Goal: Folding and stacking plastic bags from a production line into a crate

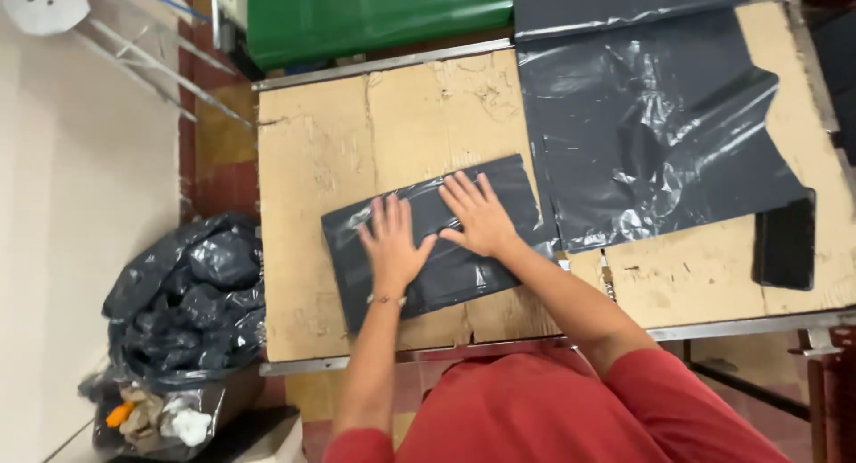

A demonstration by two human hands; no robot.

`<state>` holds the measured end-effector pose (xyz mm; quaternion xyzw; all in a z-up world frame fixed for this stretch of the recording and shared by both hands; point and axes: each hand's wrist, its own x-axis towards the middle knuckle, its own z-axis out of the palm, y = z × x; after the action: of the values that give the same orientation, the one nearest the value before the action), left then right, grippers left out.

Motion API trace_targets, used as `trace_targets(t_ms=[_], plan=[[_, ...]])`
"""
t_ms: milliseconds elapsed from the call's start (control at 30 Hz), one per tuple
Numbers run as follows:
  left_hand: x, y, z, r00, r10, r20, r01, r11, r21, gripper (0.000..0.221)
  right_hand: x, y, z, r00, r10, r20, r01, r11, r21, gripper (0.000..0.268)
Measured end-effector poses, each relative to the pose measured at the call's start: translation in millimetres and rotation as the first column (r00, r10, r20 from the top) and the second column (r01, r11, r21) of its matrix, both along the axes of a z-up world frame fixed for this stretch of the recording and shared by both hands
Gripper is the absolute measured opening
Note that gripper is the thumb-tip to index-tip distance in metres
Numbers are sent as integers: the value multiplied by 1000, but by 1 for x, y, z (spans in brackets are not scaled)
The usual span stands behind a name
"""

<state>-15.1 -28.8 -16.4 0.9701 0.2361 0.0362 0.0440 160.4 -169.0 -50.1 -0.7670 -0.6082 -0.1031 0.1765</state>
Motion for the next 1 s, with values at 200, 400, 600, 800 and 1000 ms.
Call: trace_targets(t_ms=[200,400,600,800,1000], plan=[[-117,17,2,999,-39,-32,32,983,-182,105,17,-42,24,941,-322,101,337,914,-227,84],[-174,12,-68,884,-460,87,389,825,410,20,-144,-49,-3,975,222,29,-222,975,14,68],[-104,-27,28,837,-483,-257,274,776,-568,45,-191,-112,-61,946,316,-72,-300,938,176,24],[-63,66,-60,988,-19,-151,-147,125,-981,84,-152,-149,-32,142,19,-990,16,1000,22,19],[-54,59,-76,975,204,-87,-197,616,-763,31,-120,-139,-41,-734,309,-604,596,720,-356,39]])
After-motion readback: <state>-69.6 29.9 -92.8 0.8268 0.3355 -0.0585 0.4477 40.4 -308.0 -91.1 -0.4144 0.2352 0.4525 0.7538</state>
